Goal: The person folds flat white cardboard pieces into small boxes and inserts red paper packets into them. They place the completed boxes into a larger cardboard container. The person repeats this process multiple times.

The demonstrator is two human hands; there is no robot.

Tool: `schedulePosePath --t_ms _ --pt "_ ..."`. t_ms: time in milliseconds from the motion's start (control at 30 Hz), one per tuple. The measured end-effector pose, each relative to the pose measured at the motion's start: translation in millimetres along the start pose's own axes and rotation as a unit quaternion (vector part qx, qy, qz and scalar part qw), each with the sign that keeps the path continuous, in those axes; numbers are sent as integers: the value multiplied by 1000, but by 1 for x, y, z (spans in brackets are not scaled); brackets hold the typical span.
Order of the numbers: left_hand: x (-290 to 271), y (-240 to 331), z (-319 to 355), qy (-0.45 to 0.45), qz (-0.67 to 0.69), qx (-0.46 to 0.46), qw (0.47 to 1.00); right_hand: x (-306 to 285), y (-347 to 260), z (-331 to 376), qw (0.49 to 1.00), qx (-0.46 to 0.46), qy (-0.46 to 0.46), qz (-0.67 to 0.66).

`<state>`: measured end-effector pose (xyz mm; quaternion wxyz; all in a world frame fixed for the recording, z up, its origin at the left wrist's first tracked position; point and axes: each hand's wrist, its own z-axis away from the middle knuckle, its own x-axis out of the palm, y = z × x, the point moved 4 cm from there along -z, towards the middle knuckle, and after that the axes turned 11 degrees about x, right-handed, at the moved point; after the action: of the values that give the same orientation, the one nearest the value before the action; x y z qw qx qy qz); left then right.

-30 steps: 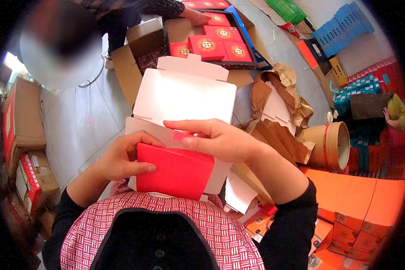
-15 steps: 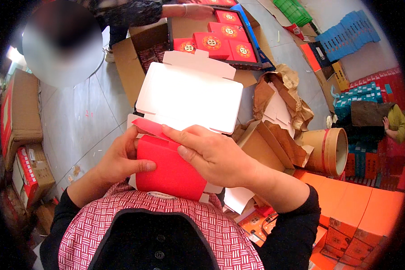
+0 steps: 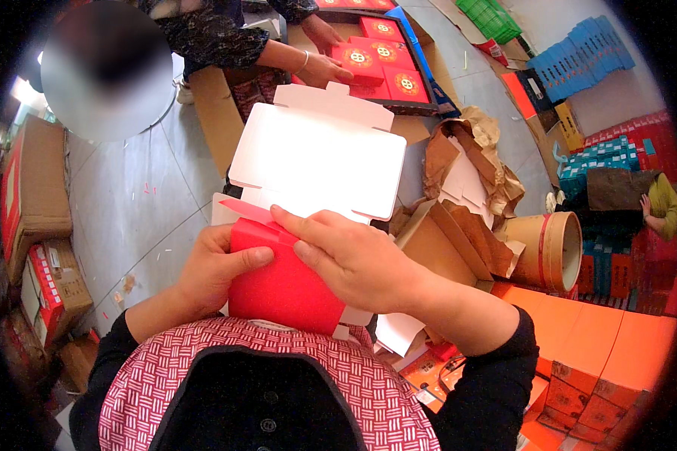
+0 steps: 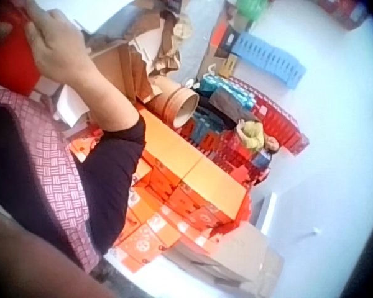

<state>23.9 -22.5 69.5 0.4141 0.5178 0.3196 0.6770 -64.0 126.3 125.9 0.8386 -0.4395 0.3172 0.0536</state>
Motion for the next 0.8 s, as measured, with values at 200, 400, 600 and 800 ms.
schedulePosePath --t_ms 200,400,600,800 --pt "2 -6 -4 19 -3 3 1000 -2 2 6 999 5 -31 9" --pt "3 3 -7 -5 29 23 999 -16 6 12 988 -76 -90 -100" --pt "4 3 -9 -20 12 27 999 -15 9 14 982 -67 -130 -124" --pt "2 -2 -12 -15 -19 51 998 -3 7 19 992 -85 -83 -42"
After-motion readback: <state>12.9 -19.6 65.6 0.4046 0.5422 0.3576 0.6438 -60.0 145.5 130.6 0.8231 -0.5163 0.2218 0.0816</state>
